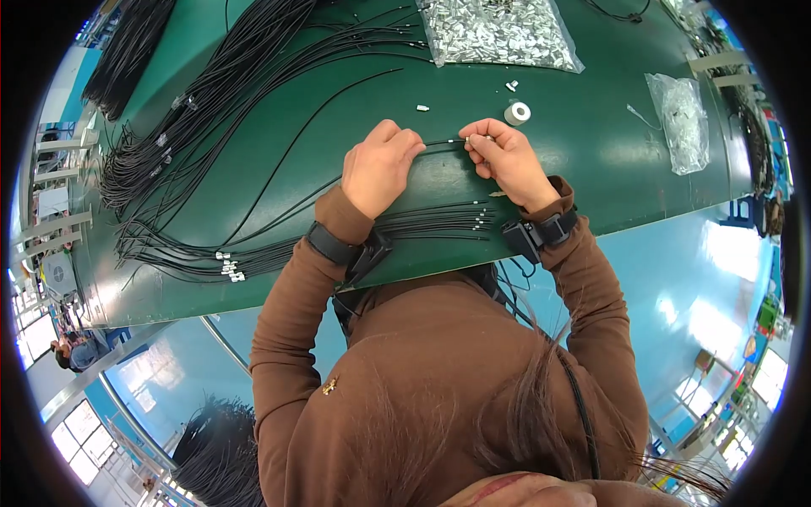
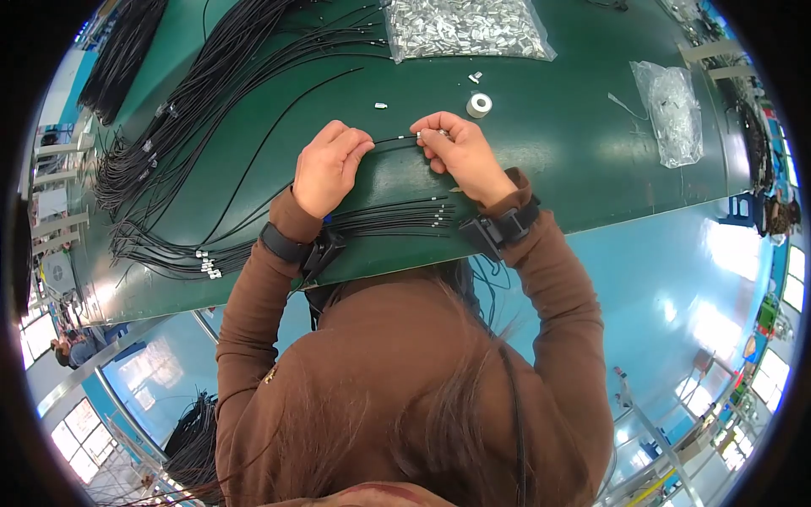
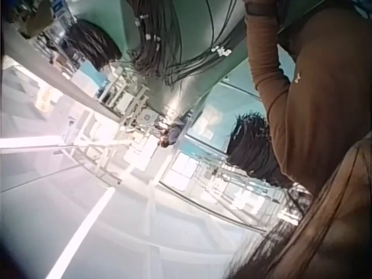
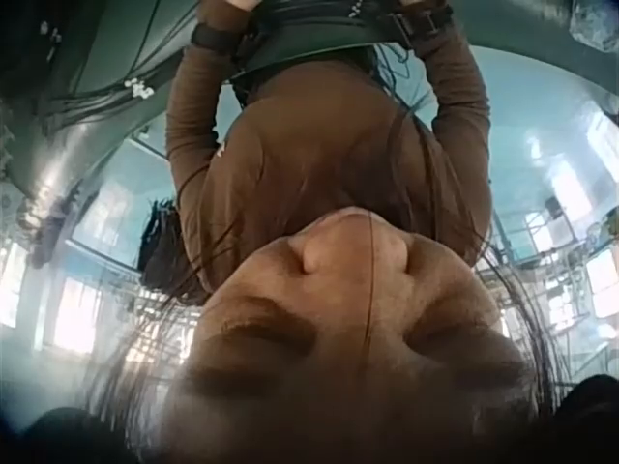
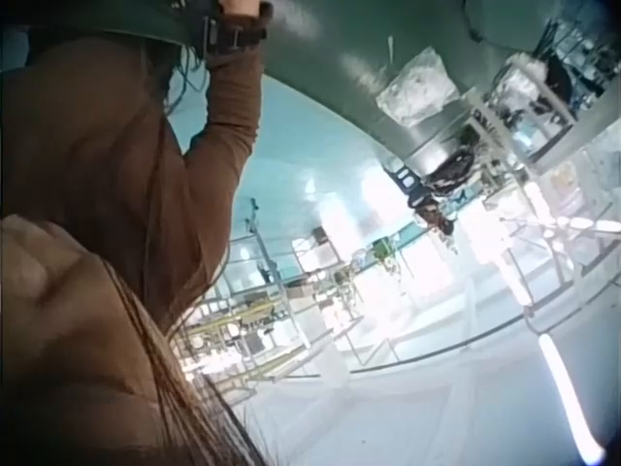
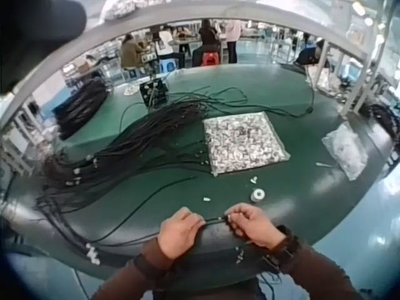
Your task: The person gathers black cables from a rack and places them on a table. They pick up small metal connectors and fit them onto the ends of each cable by hand before setting the finished cables aside.
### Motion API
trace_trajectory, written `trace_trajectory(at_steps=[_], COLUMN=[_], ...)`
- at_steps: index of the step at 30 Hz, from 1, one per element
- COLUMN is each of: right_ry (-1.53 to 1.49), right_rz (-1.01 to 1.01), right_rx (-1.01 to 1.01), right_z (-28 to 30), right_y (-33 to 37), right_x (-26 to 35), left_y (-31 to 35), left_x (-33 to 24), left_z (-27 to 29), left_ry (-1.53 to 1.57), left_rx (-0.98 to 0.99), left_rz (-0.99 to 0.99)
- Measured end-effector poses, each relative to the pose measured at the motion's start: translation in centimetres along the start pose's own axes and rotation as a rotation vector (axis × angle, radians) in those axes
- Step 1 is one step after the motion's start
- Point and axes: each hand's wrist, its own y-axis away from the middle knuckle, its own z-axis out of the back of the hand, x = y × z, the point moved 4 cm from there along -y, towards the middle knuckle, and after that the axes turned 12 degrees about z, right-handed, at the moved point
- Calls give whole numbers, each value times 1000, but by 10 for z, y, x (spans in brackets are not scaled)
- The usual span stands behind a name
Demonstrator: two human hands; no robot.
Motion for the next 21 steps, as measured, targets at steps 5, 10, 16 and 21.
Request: trace_trajectory(at_steps=[5,10,16,21], right_ry=[268,-73,61,-220], right_rz=[60,-1,38,-16], right_rx=[1,18,-25,90], right_z=[-12,-14,-18,-22], right_y=[0,-4,-12,-14], right_x=[15,8,10,13], left_y=[2,8,9,9], left_x=[6,8,12,8], left_z=[3,7,10,12], left_ry=[112,152,217,76], left_rx=[-47,-86,-138,-184], left_rz=[15,19,35,23])
